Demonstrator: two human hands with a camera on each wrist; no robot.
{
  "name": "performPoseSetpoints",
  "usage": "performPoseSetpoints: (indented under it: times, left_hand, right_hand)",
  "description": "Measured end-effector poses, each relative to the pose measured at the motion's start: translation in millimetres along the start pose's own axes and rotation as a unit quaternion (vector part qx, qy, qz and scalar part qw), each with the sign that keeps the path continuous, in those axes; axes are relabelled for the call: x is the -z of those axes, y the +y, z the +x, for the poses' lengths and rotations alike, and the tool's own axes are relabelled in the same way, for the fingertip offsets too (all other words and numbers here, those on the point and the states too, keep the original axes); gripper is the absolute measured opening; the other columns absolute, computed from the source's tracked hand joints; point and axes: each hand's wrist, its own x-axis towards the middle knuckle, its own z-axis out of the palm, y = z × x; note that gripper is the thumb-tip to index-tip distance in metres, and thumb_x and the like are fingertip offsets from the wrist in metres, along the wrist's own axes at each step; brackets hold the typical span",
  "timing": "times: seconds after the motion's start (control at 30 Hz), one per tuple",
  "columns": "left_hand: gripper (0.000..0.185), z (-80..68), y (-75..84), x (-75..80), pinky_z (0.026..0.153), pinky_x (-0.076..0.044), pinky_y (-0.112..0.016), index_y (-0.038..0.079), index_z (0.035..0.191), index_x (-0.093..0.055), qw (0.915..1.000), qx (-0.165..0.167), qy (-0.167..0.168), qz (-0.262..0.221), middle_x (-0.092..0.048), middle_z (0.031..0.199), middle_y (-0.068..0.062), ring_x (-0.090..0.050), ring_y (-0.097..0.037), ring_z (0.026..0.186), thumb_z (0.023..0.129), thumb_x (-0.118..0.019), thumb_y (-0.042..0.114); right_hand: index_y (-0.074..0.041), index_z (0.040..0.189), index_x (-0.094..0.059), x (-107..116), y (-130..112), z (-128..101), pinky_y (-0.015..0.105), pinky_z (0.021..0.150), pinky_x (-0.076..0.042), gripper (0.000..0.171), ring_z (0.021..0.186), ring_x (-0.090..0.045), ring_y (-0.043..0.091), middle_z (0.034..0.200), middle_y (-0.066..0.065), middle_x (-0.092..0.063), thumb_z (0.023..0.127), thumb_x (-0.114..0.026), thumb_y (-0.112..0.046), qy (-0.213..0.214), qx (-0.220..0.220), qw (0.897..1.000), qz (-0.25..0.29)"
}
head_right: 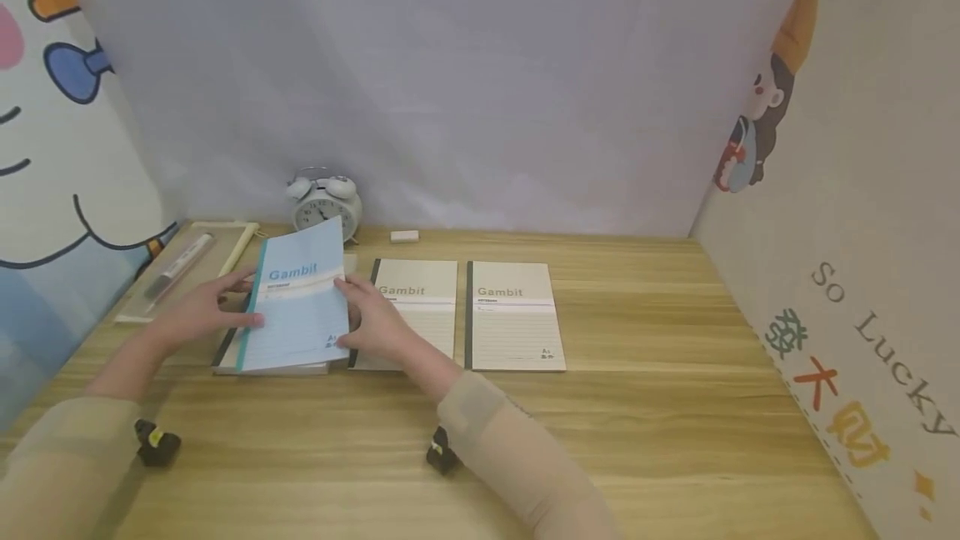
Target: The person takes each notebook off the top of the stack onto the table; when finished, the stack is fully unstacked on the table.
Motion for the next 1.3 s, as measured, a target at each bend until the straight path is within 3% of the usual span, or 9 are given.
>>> performPoseSetpoints:
  times: [0.1,0.43,0.7,0.93,1.3]
  left_hand:
    - [0.107,-0.3,2.7,-0.6,0.101,-0.029,-0.064,0.003,0.151,-0.009,1.0,0.0,0.003,-0.009,-0.044,0.132,-0.026,-0.031,-0.048,0.129,0.078,-0.072,0.049]
    - [0.106,-0.6,23.4,-0.5,0.1,-0.029,-0.063,0.007,0.152,-0.007,0.9988,-0.044,0.019,-0.013,-0.047,0.122,-0.019,-0.035,-0.042,0.126,0.079,-0.073,0.045]
    - [0.106,1.7,49.0,0.5,0.1,-0.028,-0.064,0.019,0.153,-0.002,0.9968,-0.067,0.038,-0.021,-0.049,0.118,-0.018,-0.041,-0.037,0.119,0.079,-0.075,0.041]
    - [0.098,5.6,73.6,-2.5,0.1,-0.031,-0.06,0.009,0.152,-0.013,0.9935,-0.099,0.049,-0.029,-0.052,0.118,-0.018,-0.043,-0.036,0.117,0.08,-0.077,0.029]
    - [0.092,11.1,110.0,-8.7,0.106,-0.03,-0.053,0.006,0.149,-0.024,0.9908,-0.122,0.058,0.001,-0.052,0.118,-0.016,-0.046,-0.034,0.114,0.079,-0.076,0.035]
  right_hand:
    - [-0.015,0.15,-0.026,3,1,0,0.016,0.075,-0.05,0.091,0.104,-0.058,0.018,0.156,0.004,-0.018,0.076,-0.077,-0.002,-0.003,-0.018,0.999,0.041]
    - [-0.015,0.148,-0.032,27,5,-8,0.024,0.067,-0.055,0.085,0.094,-0.06,0.015,0.153,0.001,-0.025,0.076,-0.072,0.007,0.0,-0.059,0.99,0.129]
    - [-0.014,0.148,-0.033,53,2,-17,0.027,0.068,-0.056,0.08,0.091,-0.059,0.016,0.152,0.002,-0.027,0.08,-0.07,0.005,0.006,-0.051,0.988,0.142]
    - [-0.017,0.147,-0.035,77,7,-27,0.027,0.071,-0.054,0.078,0.086,-0.059,0.015,0.152,0.003,-0.028,0.08,-0.072,0.0,0.017,-0.047,0.99,0.133]
    - [-0.022,0.146,-0.038,116,10,-48,0.025,0.066,-0.047,0.073,0.08,-0.058,0.014,0.143,0.0,-0.039,0.082,-0.072,-0.008,0.026,-0.034,0.992,0.118]
